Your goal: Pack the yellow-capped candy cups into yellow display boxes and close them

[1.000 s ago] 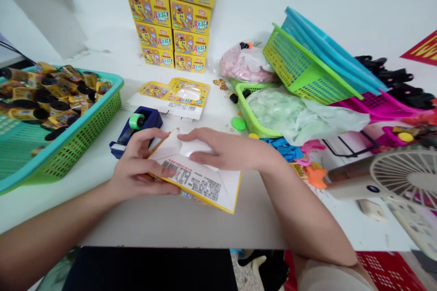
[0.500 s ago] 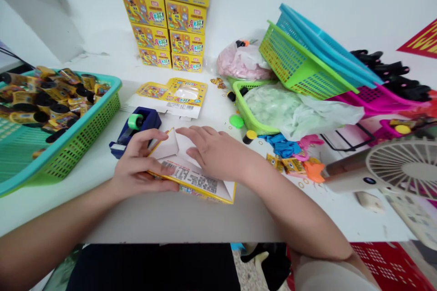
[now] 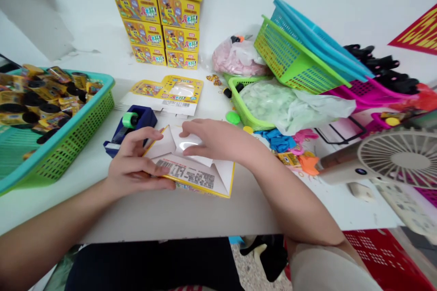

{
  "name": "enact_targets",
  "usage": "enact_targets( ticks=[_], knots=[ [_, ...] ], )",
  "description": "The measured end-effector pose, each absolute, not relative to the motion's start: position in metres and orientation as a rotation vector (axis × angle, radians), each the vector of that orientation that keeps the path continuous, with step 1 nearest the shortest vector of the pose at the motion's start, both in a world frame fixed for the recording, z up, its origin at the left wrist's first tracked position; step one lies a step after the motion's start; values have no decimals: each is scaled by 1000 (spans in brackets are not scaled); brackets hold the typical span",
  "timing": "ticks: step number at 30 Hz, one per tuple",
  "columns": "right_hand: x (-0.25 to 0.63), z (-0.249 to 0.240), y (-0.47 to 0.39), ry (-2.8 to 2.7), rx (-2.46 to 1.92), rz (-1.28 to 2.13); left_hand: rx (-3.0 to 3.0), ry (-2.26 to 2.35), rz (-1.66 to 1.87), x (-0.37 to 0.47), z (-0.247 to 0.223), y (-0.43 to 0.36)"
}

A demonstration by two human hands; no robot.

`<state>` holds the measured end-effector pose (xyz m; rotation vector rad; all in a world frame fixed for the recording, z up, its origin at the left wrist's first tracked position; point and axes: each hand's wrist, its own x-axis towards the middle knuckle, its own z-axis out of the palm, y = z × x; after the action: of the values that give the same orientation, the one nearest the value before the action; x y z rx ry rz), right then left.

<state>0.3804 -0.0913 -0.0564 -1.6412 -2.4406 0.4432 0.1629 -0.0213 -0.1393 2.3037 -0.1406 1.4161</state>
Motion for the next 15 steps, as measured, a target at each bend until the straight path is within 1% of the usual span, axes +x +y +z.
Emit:
enact_targets(
  ticks=[7,11,13,15],
  knots=[
    [379,-58,-91,-2426,-1669,370,2330,-111,1408,161,-141,-20],
    [378,-61,-94,-2374,-1800,543,2314,-100,1418,161,-142,-22],
    [377,-64,-95,-2435,-1733,541,2316,-103,1404,161,-141,-24],
    [378,-67,-96,-2501,-1611,431,2325,-108,1402,162,-141,-25]
  ],
)
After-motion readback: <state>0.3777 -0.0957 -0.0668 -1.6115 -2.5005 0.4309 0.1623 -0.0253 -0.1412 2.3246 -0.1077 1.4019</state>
